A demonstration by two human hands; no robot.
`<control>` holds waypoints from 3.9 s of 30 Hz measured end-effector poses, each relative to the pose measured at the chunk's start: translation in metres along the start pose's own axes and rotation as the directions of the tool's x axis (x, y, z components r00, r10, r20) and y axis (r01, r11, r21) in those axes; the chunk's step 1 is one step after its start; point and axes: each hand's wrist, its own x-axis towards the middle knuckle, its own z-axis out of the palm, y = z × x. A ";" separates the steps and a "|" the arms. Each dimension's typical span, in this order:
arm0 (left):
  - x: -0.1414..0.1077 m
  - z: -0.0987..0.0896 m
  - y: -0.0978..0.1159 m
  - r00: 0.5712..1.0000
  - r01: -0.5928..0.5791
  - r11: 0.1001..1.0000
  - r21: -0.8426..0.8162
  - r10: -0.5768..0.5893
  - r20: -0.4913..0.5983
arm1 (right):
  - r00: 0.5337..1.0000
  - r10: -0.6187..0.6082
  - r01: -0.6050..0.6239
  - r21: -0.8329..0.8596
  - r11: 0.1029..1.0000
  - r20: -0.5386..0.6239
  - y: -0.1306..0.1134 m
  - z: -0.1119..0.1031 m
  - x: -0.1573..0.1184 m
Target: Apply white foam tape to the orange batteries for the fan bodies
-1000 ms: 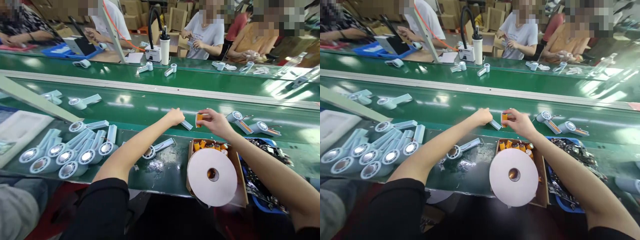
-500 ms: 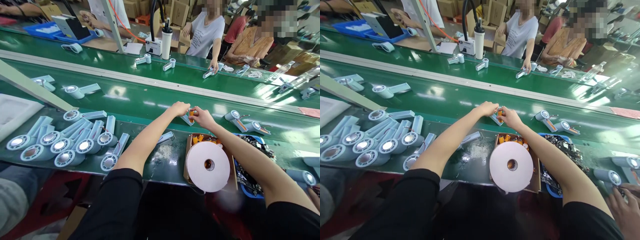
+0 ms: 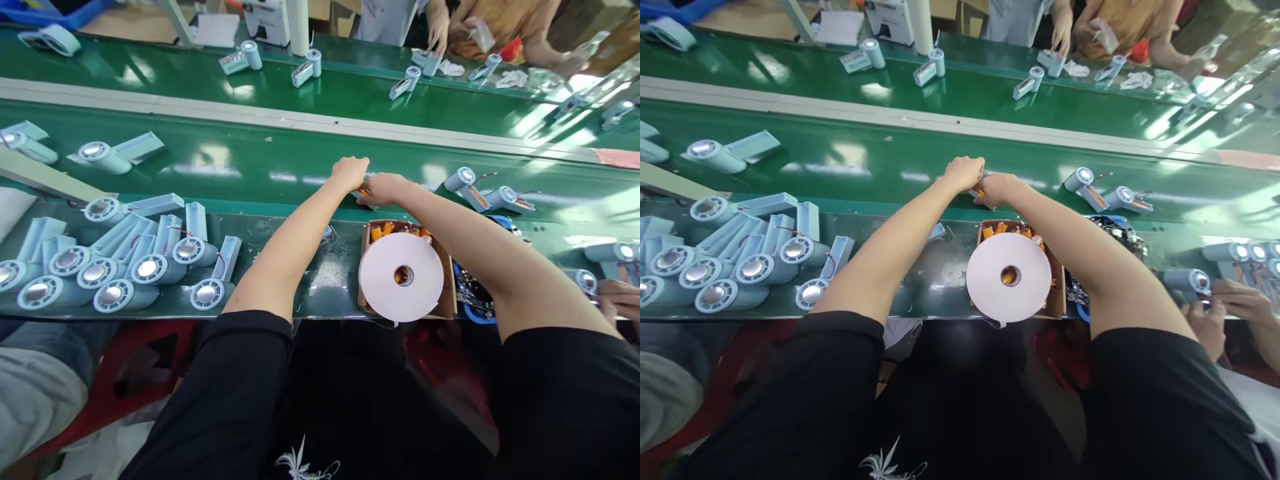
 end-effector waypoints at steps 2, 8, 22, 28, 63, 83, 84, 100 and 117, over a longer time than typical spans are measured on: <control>-0.004 -0.004 0.008 0.999 0.045 0.999 -0.003 -0.045 -0.002 | 1.000 0.007 -0.008 0.053 0.999 0.024 0.000 -0.016 -0.014; -0.093 -0.007 0.036 0.922 -0.351 0.932 -0.088 0.328 -0.208 | 0.807 0.146 0.178 0.471 0.864 -0.573 0.006 -0.009 -0.186; -0.273 0.028 0.041 0.715 -0.673 0.730 0.120 0.683 -0.148 | 0.478 0.669 0.453 0.813 0.367 -0.568 -0.078 0.133 -0.336; -0.321 0.053 0.016 0.719 -0.529 0.848 0.037 0.471 -0.512 | 0.914 -0.064 0.401 0.869 0.291 -0.401 -0.132 0.127 -0.331; -0.347 0.072 0.014 0.777 -0.355 0.922 0.152 0.382 -0.501 | 0.806 0.464 0.346 0.929 0.134 -0.367 -0.070 0.063 -0.304; -0.348 0.035 0.025 0.720 -0.383 0.809 0.445 0.563 -0.405 | 0.947 0.255 0.215 0.976 -0.043 -0.197 -0.070 0.076 -0.300; -0.347 0.036 0.031 0.705 -0.365 0.814 0.452 0.559 -0.437 | 0.890 0.389 0.296 0.950 -0.096 -0.238 -0.082 0.081 -0.296; -0.289 0.055 0.080 0.840 -0.496 0.867 0.054 0.495 -0.222 | 0.218 0.889 0.715 0.686 0.135 -0.402 0.000 0.088 -0.321; -0.147 -0.021 -0.091 0.972 -0.233 0.924 0.302 0.234 0.034 | 0.147 0.866 0.580 0.751 0.315 -0.477 -0.008 0.090 -0.353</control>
